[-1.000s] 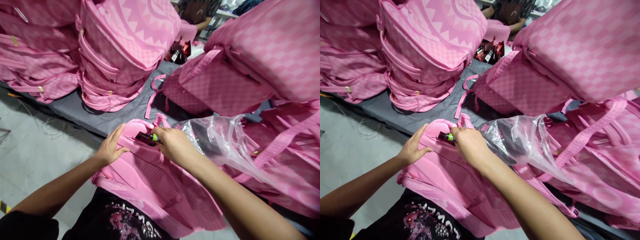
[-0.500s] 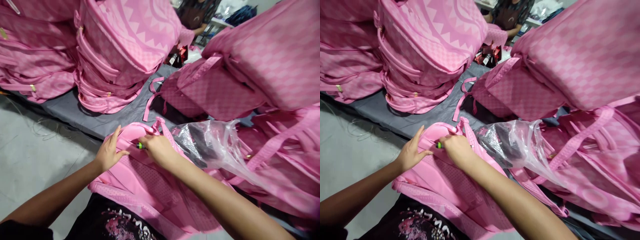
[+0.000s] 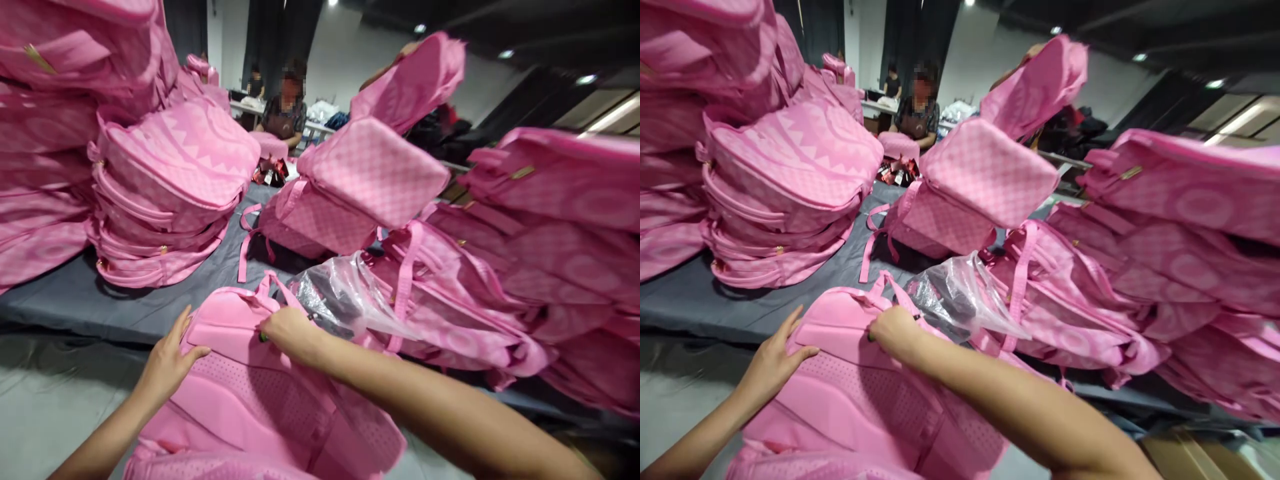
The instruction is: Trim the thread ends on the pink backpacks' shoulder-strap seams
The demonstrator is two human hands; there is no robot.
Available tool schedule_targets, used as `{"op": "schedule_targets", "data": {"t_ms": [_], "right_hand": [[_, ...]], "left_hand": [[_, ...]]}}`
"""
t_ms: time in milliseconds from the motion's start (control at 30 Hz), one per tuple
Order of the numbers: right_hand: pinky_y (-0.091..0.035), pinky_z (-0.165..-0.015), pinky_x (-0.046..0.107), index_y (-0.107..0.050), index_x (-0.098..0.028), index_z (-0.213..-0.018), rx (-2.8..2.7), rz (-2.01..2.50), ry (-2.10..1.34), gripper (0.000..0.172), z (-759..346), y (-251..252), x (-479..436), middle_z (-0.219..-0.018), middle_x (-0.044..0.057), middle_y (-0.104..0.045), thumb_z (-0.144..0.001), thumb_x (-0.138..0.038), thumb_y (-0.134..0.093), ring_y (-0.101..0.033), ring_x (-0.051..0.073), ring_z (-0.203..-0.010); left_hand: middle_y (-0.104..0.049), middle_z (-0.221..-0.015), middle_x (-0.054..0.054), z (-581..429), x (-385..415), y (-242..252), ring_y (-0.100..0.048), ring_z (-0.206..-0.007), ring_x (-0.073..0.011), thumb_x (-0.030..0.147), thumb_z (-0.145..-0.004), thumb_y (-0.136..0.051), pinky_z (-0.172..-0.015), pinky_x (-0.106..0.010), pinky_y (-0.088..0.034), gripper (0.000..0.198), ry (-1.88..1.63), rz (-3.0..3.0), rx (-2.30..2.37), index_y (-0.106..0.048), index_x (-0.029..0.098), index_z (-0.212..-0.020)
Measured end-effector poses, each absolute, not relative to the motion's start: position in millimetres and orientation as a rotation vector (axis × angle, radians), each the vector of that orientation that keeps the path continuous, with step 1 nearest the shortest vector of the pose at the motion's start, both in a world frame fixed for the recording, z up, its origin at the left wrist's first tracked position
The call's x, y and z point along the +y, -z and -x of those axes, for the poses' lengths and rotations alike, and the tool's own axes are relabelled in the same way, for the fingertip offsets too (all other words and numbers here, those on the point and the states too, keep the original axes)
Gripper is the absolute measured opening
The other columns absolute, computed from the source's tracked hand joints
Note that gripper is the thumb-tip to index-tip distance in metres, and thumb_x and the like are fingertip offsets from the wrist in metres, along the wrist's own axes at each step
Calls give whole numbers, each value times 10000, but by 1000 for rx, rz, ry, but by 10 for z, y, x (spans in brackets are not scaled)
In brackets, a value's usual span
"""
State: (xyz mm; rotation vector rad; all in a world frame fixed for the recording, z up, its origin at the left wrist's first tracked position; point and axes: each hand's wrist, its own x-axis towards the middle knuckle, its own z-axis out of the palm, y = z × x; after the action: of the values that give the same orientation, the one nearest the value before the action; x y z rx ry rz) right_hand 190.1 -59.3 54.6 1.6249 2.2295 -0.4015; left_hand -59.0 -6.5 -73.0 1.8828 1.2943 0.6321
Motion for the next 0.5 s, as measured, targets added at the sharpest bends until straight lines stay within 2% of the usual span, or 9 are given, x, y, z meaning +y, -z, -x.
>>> {"op": "schedule_targets", "data": {"t_ms": [67,167,233,333,400,467,500], "right_hand": [[-507,-737,320,-755,-79,-958,2171,-1731,345,244,-2015,-633,-783,-917,177,-778,-884,-6,-534,-748,262,-855],[-477,-680,235,-731,-134,-1026,2165,-1904,361,214,-2112,-690,-1116,-942,89,-774,-926,-113,-544,-707,167,-805],[-418,-573,194,-727,-176,-945,2082,-2025,703,124,-2163,-694,-1384,-791,-1,-718,-878,-197,-625,-628,114,-665],[-381,-514,189,-715,-194,-902,1751,-2137,1342,115,-2206,-794,-1840,-641,-55,-599,-803,-216,-662,-545,95,-536],[-441,-573,209,-723,-198,-980,1696,-2240,1413,187,-2181,-982,-2156,-713,-30,-652,-808,-250,-670,-612,125,-610],[-501,-695,232,-731,-211,-1088,1802,-2370,1322,309,-2105,-1230,-2454,-906,20,-732,-795,-310,-720,-684,174,-802],[-515,-762,235,-729,-226,-1146,1887,-2424,1259,374,-2056,-1348,-2586,-1017,39,-746,-787,-330,-739,-694,193,-904]], "left_hand": [[-456,-1569,-180,593,-9,755,-463,-1453,-341,544,-766,-681,-1208,-487,-388,950,-590,-1871,1293,-391,91,-1549],[-619,-1429,-139,592,16,673,-573,-1351,-356,560,-769,-692,-1147,-471,-465,788,-518,-1866,1168,-583,129,-1419],[-712,-1300,-96,572,-52,462,-663,-1233,-332,567,-827,-652,-1074,-417,-528,625,-516,-1901,1044,-680,170,-1310],[-743,-1241,-62,518,-271,-103,-697,-1172,-316,537,-815,-681,-1017,-358,-563,578,-595,-1984,959,-712,192,-1278],[-759,-1202,-36,507,-429,-563,-724,-1116,-303,468,-774,-697,-962,-324,-592,541,-641,-2043,888,-736,213,-1250],[-773,-1155,0,552,-553,-991,-752,-1036,-287,325,-700,-632,-891,-288,-618,503,-724,-2122,790,-779,248,-1174],[-778,-1135,18,598,-600,-1175,-759,-1013,-279,273,-645,-585,-862,-269,-625,545,-786,-2167,746,-790,264,-1150]]}}
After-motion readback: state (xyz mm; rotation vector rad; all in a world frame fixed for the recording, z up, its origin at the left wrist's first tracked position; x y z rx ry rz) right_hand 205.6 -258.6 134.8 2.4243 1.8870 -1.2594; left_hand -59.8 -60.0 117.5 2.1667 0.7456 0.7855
